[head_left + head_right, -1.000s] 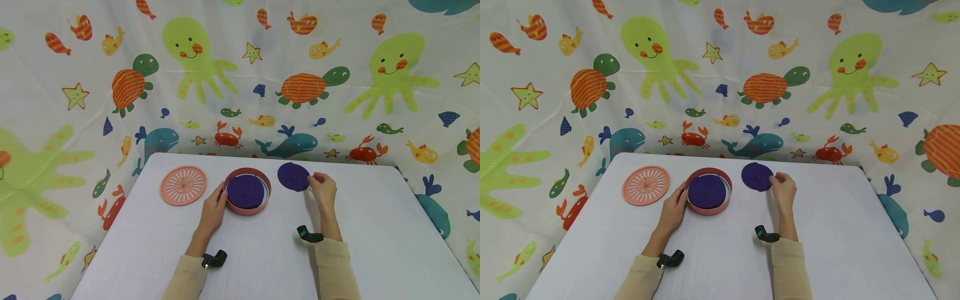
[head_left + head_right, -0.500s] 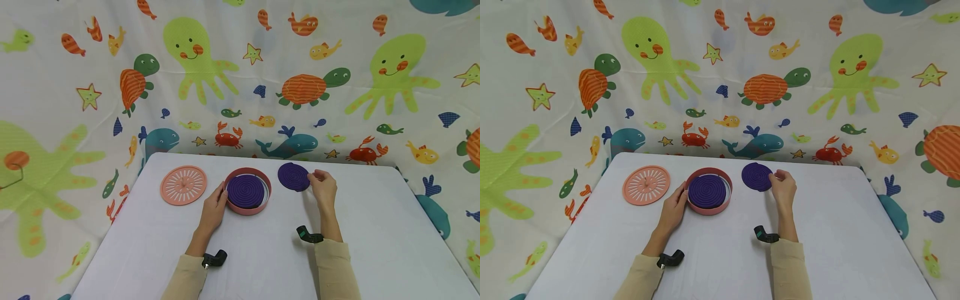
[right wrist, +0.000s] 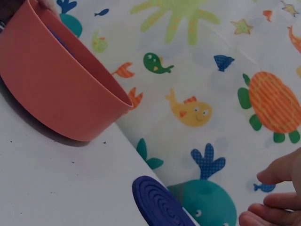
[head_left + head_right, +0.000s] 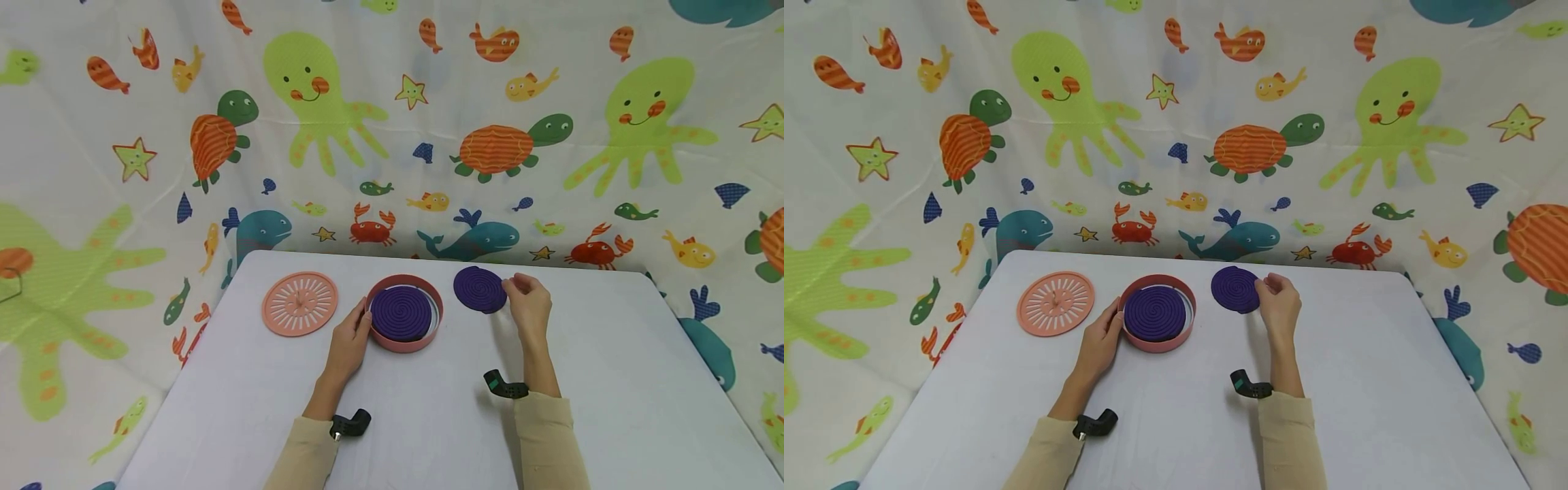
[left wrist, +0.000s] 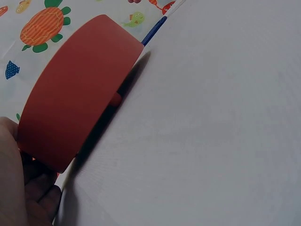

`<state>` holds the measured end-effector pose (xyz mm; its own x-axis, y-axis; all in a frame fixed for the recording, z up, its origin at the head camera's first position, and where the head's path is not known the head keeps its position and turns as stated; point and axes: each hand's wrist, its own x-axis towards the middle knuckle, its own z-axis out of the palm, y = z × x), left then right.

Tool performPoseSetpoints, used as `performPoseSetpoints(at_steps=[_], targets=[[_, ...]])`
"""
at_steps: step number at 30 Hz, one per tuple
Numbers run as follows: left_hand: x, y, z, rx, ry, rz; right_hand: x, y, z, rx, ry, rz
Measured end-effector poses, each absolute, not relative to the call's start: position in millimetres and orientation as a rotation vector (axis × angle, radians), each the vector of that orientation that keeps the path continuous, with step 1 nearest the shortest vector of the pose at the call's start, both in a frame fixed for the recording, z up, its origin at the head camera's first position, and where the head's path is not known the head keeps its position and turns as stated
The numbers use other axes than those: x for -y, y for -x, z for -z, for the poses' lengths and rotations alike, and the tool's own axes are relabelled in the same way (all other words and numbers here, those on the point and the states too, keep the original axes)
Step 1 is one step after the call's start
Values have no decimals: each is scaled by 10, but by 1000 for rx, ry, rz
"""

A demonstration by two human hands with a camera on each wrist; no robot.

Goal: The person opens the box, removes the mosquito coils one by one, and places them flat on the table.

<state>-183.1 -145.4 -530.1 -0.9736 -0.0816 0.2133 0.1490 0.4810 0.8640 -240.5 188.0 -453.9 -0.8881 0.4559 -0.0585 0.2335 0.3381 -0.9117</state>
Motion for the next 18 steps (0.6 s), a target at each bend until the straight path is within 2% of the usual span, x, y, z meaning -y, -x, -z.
performPoseSetpoints(at_steps=[18], targets=[[1413,1784,5352,2489,64,1484,-1827,2309,4421,2406,556,-1557]])
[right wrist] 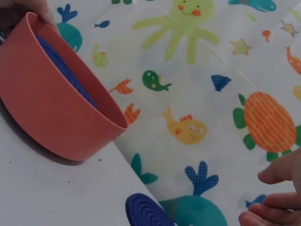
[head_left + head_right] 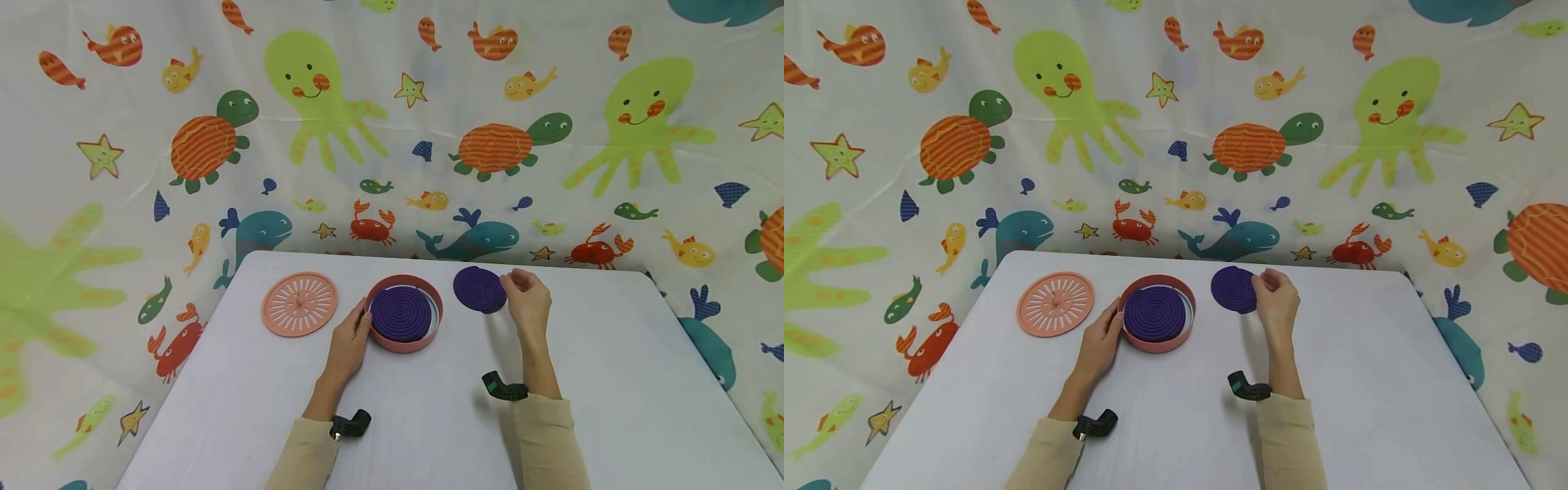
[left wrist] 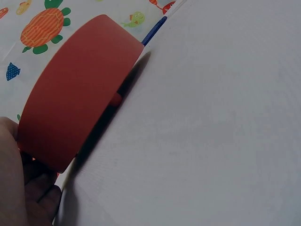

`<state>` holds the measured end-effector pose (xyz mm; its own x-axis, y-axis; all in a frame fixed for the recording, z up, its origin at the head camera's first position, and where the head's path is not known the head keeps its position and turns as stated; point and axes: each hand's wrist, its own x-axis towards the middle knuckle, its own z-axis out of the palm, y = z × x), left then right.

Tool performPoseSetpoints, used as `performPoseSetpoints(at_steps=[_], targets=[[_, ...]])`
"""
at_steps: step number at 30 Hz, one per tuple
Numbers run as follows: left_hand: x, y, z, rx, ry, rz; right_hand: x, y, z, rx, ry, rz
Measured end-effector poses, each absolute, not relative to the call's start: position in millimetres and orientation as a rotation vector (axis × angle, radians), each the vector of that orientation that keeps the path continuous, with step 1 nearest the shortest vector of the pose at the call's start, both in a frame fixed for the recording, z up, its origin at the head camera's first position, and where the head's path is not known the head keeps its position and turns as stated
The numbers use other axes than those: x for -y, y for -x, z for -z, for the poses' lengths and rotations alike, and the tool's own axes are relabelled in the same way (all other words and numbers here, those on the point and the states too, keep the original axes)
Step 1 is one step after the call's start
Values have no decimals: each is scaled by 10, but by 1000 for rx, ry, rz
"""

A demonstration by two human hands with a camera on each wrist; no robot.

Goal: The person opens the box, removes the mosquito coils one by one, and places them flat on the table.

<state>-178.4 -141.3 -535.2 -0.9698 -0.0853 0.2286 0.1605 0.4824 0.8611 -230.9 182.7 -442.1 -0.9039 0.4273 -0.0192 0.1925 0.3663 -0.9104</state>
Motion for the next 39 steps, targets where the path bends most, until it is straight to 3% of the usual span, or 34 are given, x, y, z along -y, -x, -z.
performPoseSetpoints(at_steps=[39], targets=[[1423,1655,5386,2484,75,1499,-1481,2066,4325,2426,309,-1612]])
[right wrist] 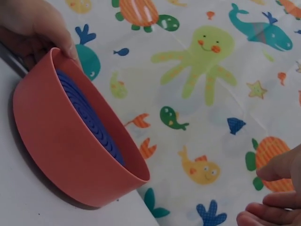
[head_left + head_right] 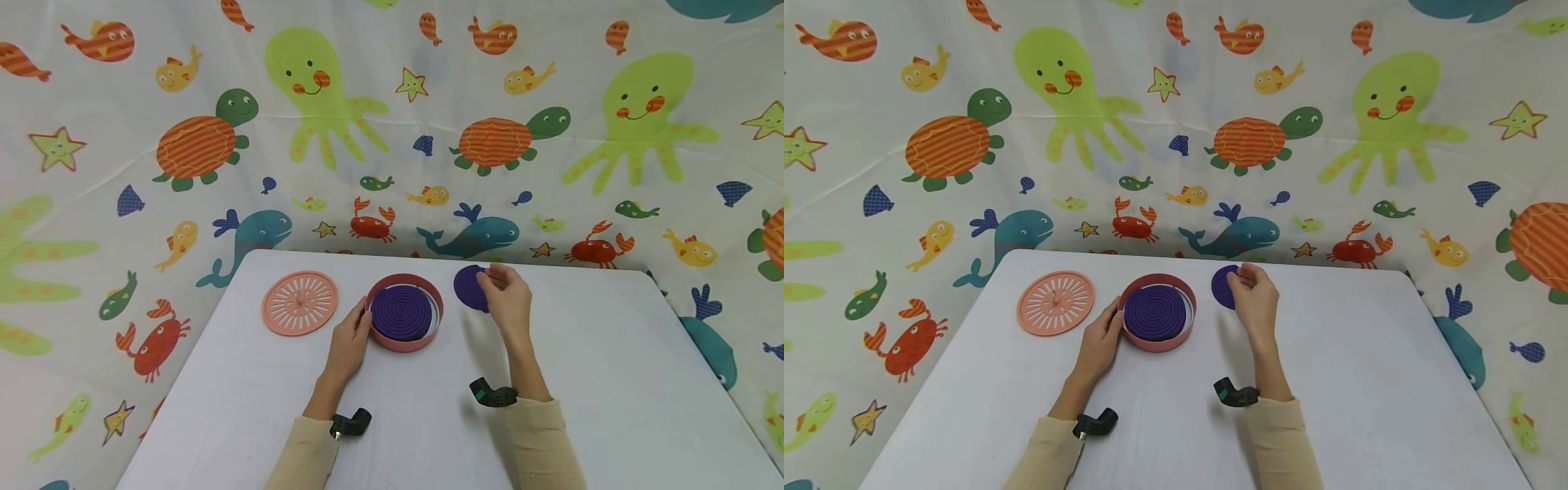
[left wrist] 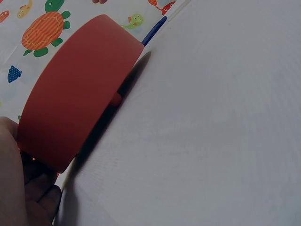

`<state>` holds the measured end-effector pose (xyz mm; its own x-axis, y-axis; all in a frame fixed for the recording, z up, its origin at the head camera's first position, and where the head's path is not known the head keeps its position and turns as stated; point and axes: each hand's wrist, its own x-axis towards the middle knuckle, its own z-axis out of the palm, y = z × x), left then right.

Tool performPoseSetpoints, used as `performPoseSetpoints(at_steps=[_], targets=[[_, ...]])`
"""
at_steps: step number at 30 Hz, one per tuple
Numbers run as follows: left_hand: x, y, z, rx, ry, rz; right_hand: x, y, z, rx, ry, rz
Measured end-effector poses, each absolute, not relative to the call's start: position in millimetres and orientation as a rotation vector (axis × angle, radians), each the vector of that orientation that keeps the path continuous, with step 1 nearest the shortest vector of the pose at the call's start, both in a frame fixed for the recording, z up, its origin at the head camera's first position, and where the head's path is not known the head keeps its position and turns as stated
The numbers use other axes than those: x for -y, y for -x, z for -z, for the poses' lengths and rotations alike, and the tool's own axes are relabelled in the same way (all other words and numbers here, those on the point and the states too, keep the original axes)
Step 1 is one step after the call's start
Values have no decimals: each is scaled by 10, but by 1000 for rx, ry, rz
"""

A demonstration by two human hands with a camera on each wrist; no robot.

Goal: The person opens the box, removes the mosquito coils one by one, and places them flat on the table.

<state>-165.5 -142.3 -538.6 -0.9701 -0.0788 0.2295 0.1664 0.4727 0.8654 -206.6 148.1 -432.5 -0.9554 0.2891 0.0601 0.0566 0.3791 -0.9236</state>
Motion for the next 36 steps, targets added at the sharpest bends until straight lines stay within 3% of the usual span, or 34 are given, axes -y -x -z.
performPoseSetpoints(at_steps=[36], targets=[[1414,1637,5362,2489,48,1501,-1020,2002,4422,2541,107,-1571]])
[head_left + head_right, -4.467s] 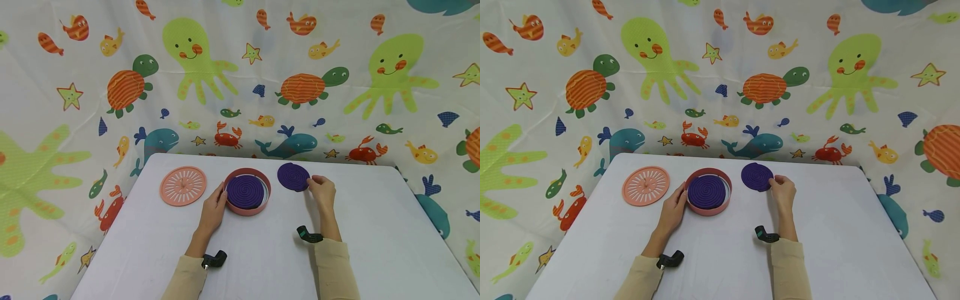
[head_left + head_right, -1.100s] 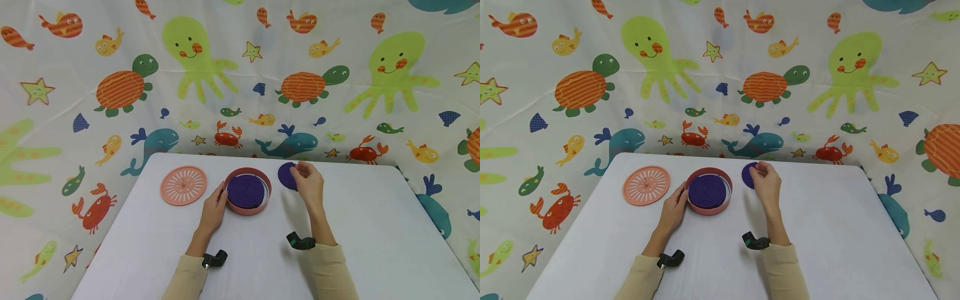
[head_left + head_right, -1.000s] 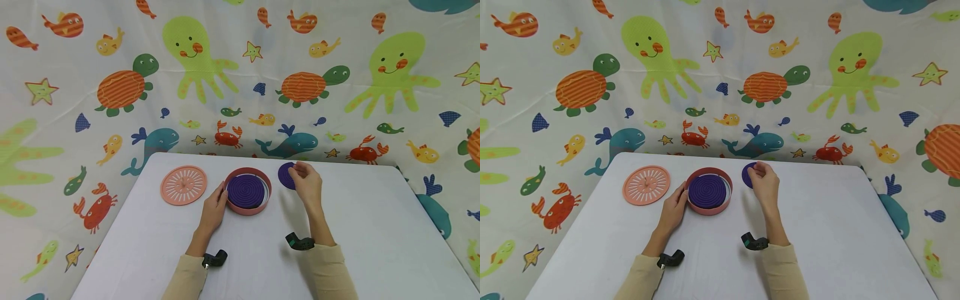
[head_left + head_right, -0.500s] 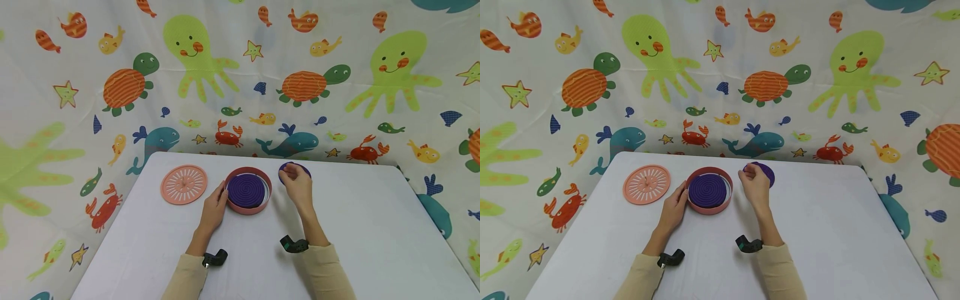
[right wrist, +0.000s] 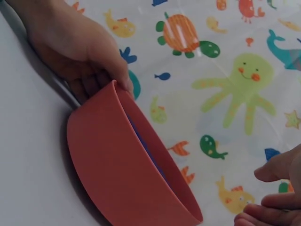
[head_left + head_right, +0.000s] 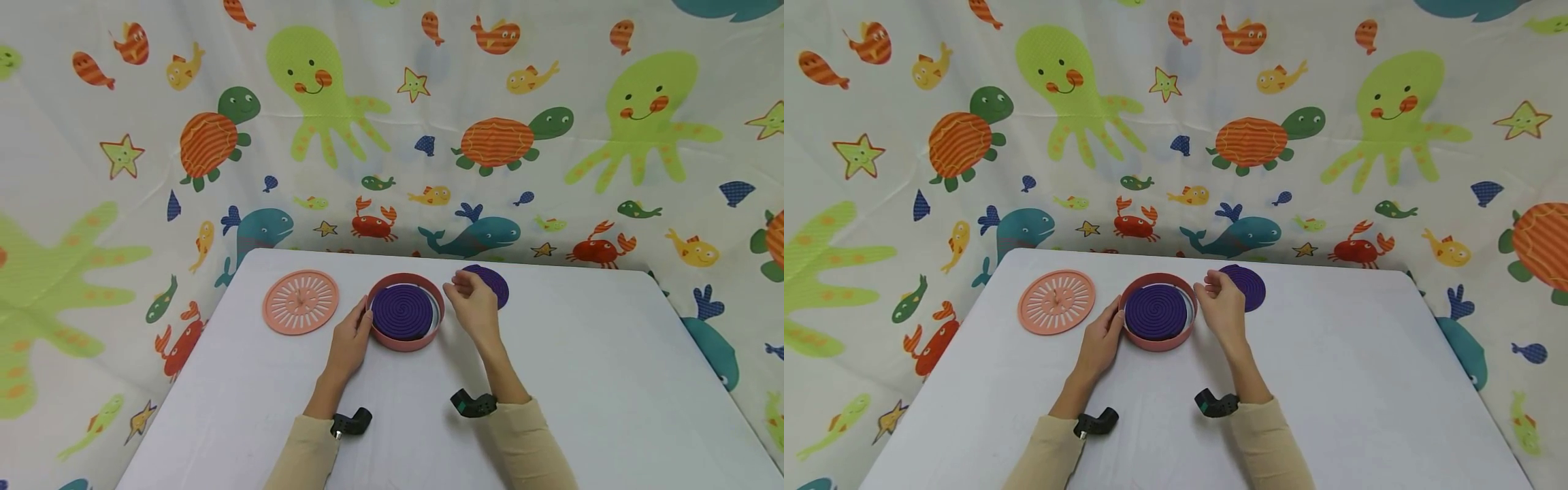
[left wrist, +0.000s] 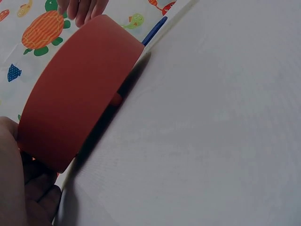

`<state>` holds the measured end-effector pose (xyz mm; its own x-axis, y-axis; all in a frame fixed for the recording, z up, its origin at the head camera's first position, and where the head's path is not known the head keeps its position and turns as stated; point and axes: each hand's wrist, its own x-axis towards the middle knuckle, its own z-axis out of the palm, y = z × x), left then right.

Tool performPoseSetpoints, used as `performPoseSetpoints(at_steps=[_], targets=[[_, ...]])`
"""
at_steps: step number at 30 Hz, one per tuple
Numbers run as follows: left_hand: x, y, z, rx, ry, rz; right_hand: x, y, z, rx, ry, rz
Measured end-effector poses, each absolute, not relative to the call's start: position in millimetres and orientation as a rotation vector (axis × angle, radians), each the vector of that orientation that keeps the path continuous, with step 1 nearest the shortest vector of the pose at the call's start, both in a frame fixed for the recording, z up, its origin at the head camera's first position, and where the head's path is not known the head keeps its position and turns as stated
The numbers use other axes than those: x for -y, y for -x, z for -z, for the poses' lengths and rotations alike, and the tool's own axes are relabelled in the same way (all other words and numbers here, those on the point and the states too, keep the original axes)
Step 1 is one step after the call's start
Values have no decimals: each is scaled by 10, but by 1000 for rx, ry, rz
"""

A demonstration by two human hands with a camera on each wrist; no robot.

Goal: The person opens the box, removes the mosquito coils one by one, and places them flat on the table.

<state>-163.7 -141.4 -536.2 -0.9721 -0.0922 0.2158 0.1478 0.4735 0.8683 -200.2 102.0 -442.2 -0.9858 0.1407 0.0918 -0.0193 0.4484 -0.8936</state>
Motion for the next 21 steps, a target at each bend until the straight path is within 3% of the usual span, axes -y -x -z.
performPoseSetpoints(at_steps=[21], targets=[[1419,1644,5395,2459,92,1456,-824,1944,4546,2632,-69,-1489]])
